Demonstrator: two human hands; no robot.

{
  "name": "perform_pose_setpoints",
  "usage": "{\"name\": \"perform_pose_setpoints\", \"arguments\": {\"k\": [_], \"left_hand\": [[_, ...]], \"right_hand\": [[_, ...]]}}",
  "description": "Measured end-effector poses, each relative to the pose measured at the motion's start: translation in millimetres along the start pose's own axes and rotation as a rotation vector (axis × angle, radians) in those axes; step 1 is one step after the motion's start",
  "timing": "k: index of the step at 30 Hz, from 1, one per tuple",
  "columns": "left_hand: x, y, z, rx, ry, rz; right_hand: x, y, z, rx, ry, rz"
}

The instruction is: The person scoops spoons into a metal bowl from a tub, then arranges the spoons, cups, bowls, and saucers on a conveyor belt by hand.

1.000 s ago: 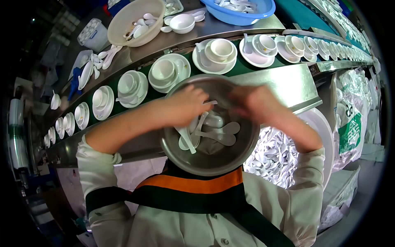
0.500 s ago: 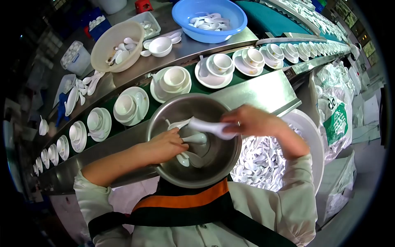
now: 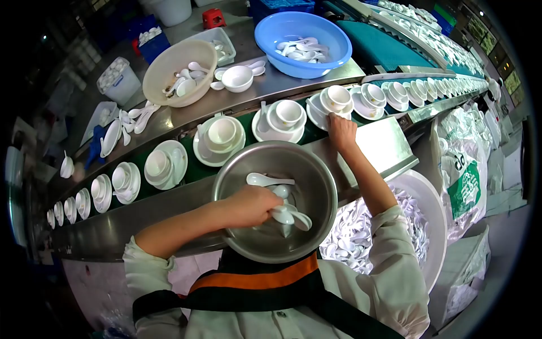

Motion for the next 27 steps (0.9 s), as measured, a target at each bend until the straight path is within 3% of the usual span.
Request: {"name": "perform_pose_setpoints", "arguments": {"k": [2,4,5,7,10,12,13,15,19,21,23,24,25,26,27], "left_hand": [[-18.3,-5.1,1.6,-0.057,-0.109,0.019],[-40.6,-13.8,-7.6,-0.243,-0.652,0.084],[-45.7,-14.9,-22.6,-0.185,-0.803,0.207],[-59.0,-19.3,-53.6,-0.263,-1.169,0.528],[-56.1,-10.8,-131.6,-0.306,-1.34,0.867],[-39.9,-3.8,-186.4,-0.46,-1.367,0.98],[-31.0,-3.2,-217.1,-0.534,-1.177,0.979],[-10.5,-3.2,-249.3,-0.626,-1.172,0.995],[-10.0,-32.2,-233.3,-0.666,-1.117,0.886],[-25.1,-55.3,-214.4,-0.818,-0.777,0.991],[-44.7,-59.1,-193.8,-0.63,-0.711,1.155],[-66.2,-45.9,-166.6,-0.584,-0.723,0.899],[-78.3,-35.7,-146.4,-0.544,-0.727,0.656],[-76.8,-34.2,-149.5,-0.488,-0.726,0.666],[-83.0,-7.7,-118.4,-0.429,-0.711,0.422]], "right_hand": [[-19.6,-8.2,2.7,-0.017,0.047,0.04],[-33.1,-11.7,13.4,-0.016,0.121,0.106],[-39.5,-12.4,22.7,0.025,0.182,0.147],[-32.2,-8.1,51.2,0.121,0.164,0.08],[-5.8,-0.8,81.5,0.217,0.204,0.063],[6.0,7.5,89.0,0.22,0.232,0.072],[10.3,12.1,88.2,0.198,0.24,0.075],[12.5,16.7,78.6,0.15,0.277,0.017],[-6.3,9.7,56.0,0.124,0.179,-0.123],[-20.2,3.4,41.7,0.072,0.105,-0.172],[-52.1,0.2,12.6,-0.007,0.17,-0.086],[-74.9,-3.0,-14.7,-0.143,0.535,0.06],[-95.2,-6.0,-35.1,-0.297,0.834,0.066],[-88.9,-1.9,-34.5,-0.218,0.822,-0.035],[-114.3,-14.7,-66.6,-0.369,1.2,-0.157]]}}
Point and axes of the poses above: each hand's wrist, its own y-axis towards the middle knuckle, its own x-axis out of the palm, z = x × y, the point moved 4 cm from there along y, towards the middle knuckle, and after that the axes turned 6 degrees about -z, right-handed, at the moved point
